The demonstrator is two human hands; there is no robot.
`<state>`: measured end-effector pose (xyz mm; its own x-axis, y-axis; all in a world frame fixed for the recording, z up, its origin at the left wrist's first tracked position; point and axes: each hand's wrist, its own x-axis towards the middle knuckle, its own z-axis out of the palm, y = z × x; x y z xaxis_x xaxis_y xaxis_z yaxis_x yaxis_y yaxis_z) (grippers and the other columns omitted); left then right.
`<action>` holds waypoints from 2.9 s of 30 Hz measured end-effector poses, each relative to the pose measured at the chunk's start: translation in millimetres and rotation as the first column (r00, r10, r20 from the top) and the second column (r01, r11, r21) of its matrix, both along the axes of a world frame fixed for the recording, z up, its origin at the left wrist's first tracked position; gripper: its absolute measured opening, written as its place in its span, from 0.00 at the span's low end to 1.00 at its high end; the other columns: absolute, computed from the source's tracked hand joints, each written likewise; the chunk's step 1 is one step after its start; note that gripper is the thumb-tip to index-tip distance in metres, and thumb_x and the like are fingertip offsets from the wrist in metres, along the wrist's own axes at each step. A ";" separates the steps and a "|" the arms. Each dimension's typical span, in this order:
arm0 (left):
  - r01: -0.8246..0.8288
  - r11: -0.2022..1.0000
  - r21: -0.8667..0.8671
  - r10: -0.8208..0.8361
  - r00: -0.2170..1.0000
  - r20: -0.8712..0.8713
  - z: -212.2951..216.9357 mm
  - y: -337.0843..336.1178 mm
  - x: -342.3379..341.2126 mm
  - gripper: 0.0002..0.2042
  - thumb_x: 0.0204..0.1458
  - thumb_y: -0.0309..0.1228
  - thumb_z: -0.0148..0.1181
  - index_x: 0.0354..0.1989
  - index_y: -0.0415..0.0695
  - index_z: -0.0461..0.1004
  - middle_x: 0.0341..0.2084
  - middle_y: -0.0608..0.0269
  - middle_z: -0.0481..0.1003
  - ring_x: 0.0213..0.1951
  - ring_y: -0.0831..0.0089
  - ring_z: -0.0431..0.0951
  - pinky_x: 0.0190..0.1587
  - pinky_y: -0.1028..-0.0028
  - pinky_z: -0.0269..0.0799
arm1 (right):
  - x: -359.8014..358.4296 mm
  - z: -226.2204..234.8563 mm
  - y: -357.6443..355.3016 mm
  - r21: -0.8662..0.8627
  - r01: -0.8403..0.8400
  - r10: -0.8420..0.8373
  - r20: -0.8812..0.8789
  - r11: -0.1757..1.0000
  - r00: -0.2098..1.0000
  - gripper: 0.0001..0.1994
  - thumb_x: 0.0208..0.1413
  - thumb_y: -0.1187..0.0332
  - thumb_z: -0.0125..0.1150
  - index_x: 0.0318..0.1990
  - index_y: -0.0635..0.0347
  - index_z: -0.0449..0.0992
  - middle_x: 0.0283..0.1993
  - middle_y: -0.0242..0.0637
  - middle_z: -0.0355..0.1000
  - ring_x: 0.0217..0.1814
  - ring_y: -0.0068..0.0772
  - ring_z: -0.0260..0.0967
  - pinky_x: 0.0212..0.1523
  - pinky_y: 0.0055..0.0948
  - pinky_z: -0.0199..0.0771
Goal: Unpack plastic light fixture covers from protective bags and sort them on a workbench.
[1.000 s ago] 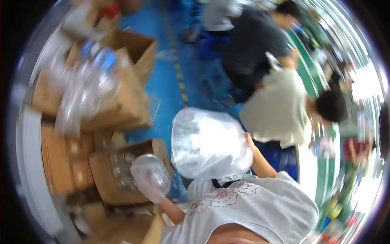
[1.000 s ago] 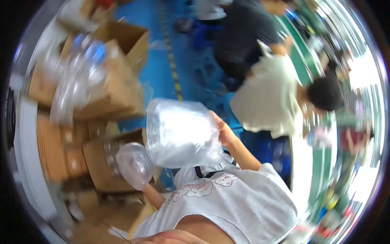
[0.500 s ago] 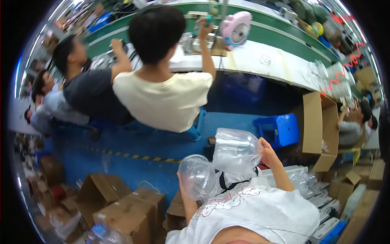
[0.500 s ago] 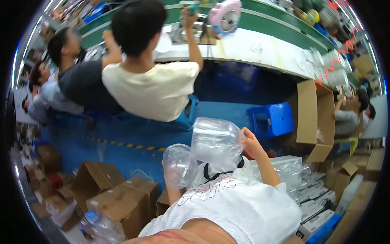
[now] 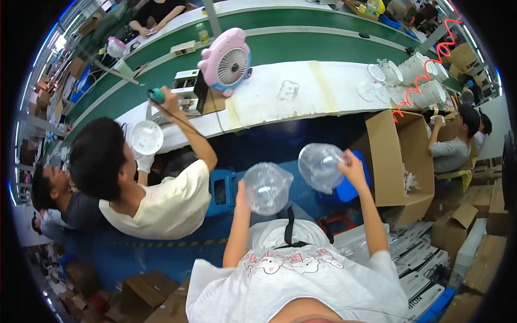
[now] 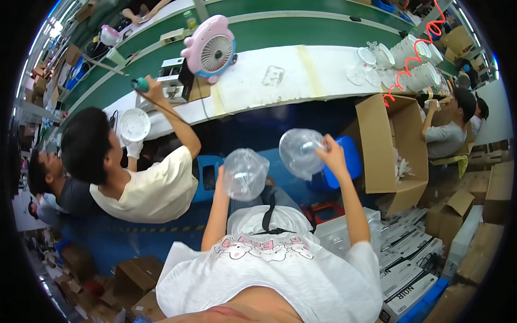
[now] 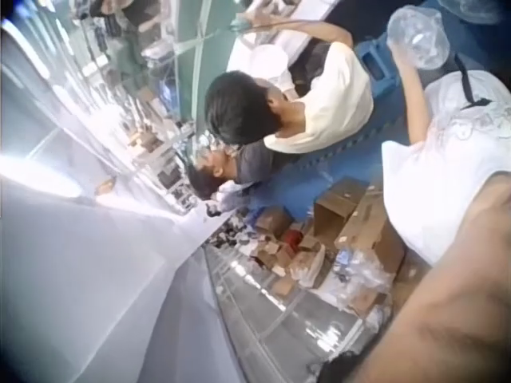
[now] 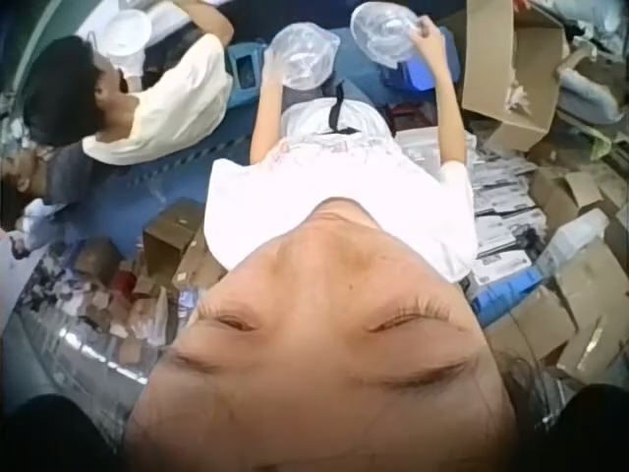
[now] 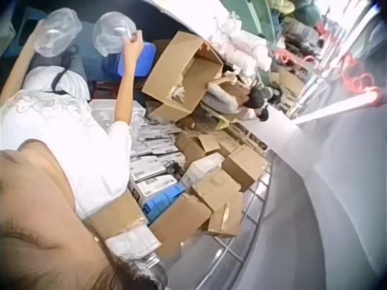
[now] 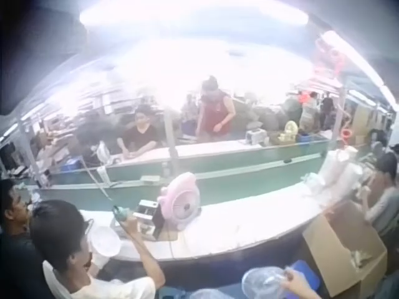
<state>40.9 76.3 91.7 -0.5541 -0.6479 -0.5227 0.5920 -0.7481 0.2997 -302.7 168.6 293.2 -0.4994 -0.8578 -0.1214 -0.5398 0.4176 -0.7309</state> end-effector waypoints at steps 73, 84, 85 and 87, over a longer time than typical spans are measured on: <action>0.488 0.352 -0.799 0.633 0.505 0.587 89.6 -238.8 -471.0 0.09 0.39 0.22 0.55 0.32 0.43 0.72 0.41 0.60 0.70 0.53 0.62 0.63 0.57 0.57 0.44 | -272.5 -44.8 -270.5 -0.259 -0.155 0.226 0.274 0.953 0.935 0.13 0.47 0.75 0.52 0.43 0.59 0.67 0.31 0.34 0.68 0.33 0.24 0.67 0.37 0.24 0.68; 0.034 0.558 -0.829 0.619 0.649 0.443 155.9 -252.5 -455.1 0.09 0.49 0.24 0.47 0.37 0.34 0.69 0.30 0.63 0.72 0.34 0.77 0.69 0.40 0.78 0.63 | -256.9 -51.9 -275.6 -0.224 -0.273 0.283 0.012 0.936 0.959 0.18 0.45 0.72 0.54 0.46 0.57 0.65 0.43 0.39 0.64 0.42 0.32 0.64 0.40 0.29 0.66; -0.002 0.512 -0.859 0.674 0.621 0.400 173.0 -254.9 -451.5 0.09 0.49 0.24 0.47 0.37 0.35 0.69 0.29 0.63 0.72 0.33 0.78 0.69 0.39 0.79 0.63 | -255.6 -53.9 -277.4 -0.224 -0.291 0.295 -0.014 0.930 0.955 0.18 0.45 0.70 0.55 0.46 0.56 0.65 0.42 0.38 0.64 0.41 0.31 0.64 0.38 0.28 0.66; -0.130 0.460 -0.878 0.738 0.606 0.297 201.4 -255.4 -437.9 0.09 0.49 0.24 0.46 0.38 0.36 0.69 0.29 0.62 0.72 0.31 0.79 0.68 0.36 0.80 0.63 | -251.3 -51.9 -283.0 -0.223 -0.306 0.305 -0.037 0.926 0.952 0.18 0.45 0.69 0.56 0.46 0.56 0.65 0.42 0.37 0.64 0.39 0.31 0.65 0.37 0.28 0.67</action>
<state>-397.0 -179.1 293.1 0.1585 -0.9650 0.2089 0.2205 0.2408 0.9452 -554.0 -114.5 241.3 -0.2089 -0.9736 0.0917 -0.6164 0.0583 -0.7853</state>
